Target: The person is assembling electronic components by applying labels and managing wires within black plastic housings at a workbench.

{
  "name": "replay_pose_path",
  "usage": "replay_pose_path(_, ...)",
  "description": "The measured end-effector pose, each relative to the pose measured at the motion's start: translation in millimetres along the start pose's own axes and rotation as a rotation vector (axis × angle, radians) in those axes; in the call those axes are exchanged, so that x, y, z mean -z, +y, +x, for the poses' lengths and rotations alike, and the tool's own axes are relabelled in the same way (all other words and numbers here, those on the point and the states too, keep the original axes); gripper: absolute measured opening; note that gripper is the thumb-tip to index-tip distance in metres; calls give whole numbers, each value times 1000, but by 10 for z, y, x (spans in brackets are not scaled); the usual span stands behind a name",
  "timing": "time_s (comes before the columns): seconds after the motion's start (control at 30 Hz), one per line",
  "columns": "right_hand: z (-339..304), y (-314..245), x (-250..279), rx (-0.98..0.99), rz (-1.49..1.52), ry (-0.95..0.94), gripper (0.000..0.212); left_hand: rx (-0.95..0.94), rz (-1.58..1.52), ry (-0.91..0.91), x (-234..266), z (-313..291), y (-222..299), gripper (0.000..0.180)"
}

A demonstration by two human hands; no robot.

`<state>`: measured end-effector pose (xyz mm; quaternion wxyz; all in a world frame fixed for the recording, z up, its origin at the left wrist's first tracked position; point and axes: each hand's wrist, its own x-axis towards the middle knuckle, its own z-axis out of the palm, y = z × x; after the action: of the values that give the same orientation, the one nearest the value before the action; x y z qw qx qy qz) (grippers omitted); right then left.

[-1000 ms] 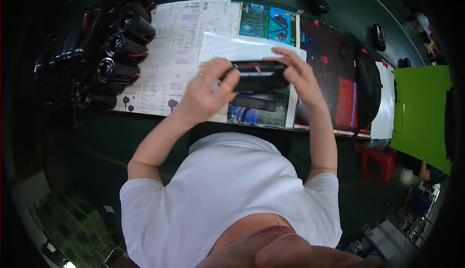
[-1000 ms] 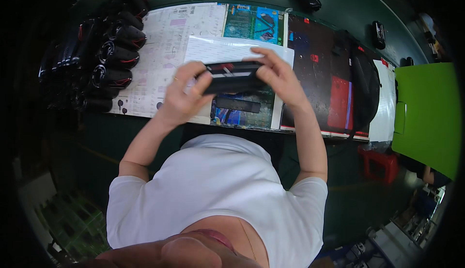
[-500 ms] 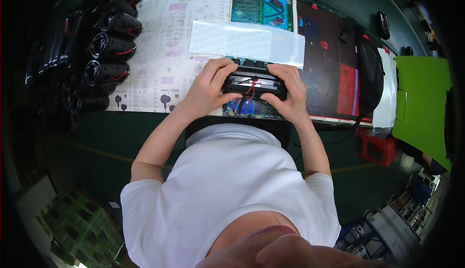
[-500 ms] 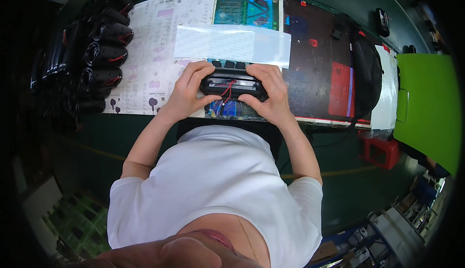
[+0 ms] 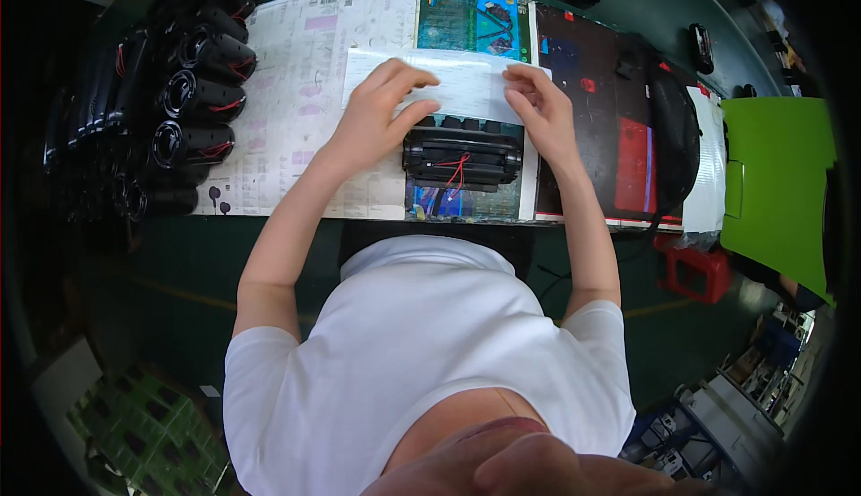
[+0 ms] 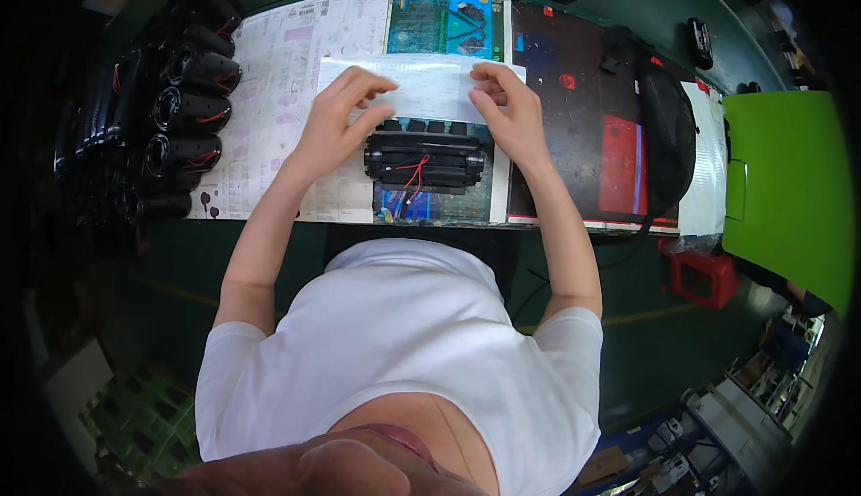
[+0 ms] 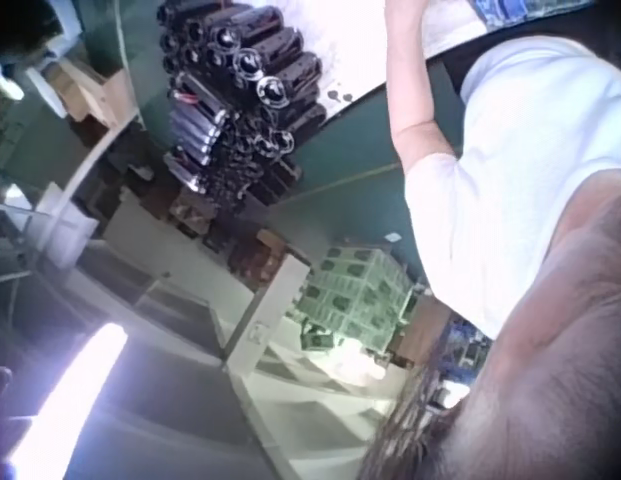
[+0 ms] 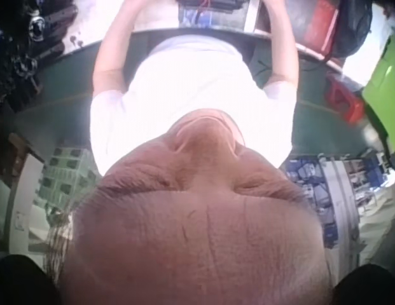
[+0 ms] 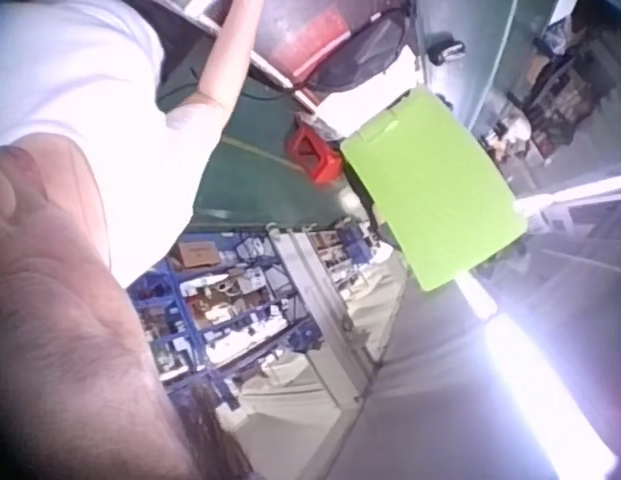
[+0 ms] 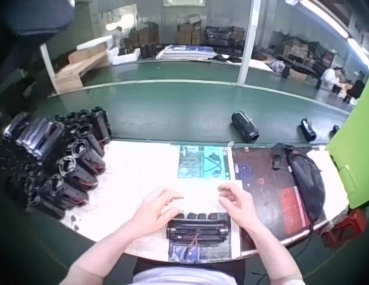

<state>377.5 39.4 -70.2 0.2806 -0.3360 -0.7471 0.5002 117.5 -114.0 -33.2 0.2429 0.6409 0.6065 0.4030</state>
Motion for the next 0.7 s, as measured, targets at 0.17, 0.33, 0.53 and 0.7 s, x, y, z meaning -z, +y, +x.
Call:
replay_pose_path(0.17,434,9,-152,143,-709,38,31,-11,288,-188,-281,457,-270,40)
replay_pose_path(0.33,454,-128,-282,169,-884,60,20,-12,440,-242,-344,561,-211,43)
replay_pose_path(0.53,553,-46,-342,268,-899,144,14,26,524,-261,-418,658,-123,47)
replay_pose_path(0.7,500,-472,-145,346,-769,84,4,-10,549,-209,-460,632,-203,44)
